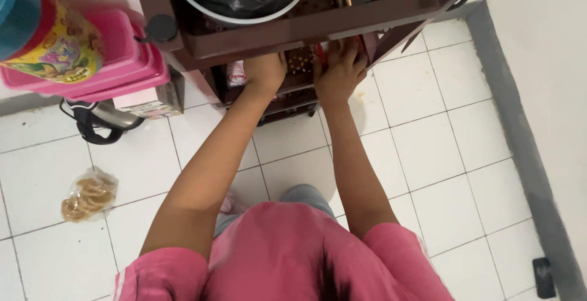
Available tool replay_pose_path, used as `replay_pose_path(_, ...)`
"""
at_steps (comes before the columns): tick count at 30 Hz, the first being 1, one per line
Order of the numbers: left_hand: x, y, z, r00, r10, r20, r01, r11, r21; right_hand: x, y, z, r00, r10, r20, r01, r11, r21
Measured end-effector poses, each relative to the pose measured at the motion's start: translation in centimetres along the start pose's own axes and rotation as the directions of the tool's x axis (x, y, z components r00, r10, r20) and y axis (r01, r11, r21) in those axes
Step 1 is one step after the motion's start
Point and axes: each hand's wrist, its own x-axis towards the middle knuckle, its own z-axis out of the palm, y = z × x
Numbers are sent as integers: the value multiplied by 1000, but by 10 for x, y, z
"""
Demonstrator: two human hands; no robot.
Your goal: The person kneels on the floor and organizes various items from the floor onto a brown plastic shelving unit. They place snack packets, a plastic bottle, a notebook, a black bag, a container, a pink rope, scissors, a tea box, a folded umbrella, and a bag of crackers onto the shelves.
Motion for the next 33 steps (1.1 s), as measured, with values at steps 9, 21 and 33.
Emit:
replay_pose_path(9,-11,8,-16,999,-53,-10,52,994,-92,-17,-13,-21,998,3,-66,4,995,103)
replay_pose_path(21,-82,0,-42,995,-35,-95,12,973,-231,-67,-33,1,983,-129,-128,167,914,369)
replay_pose_path(33,-140,-14,-77,975,-44,-218,-17,963,-269,23,-77,-23,632,-774,29,682,574,454)
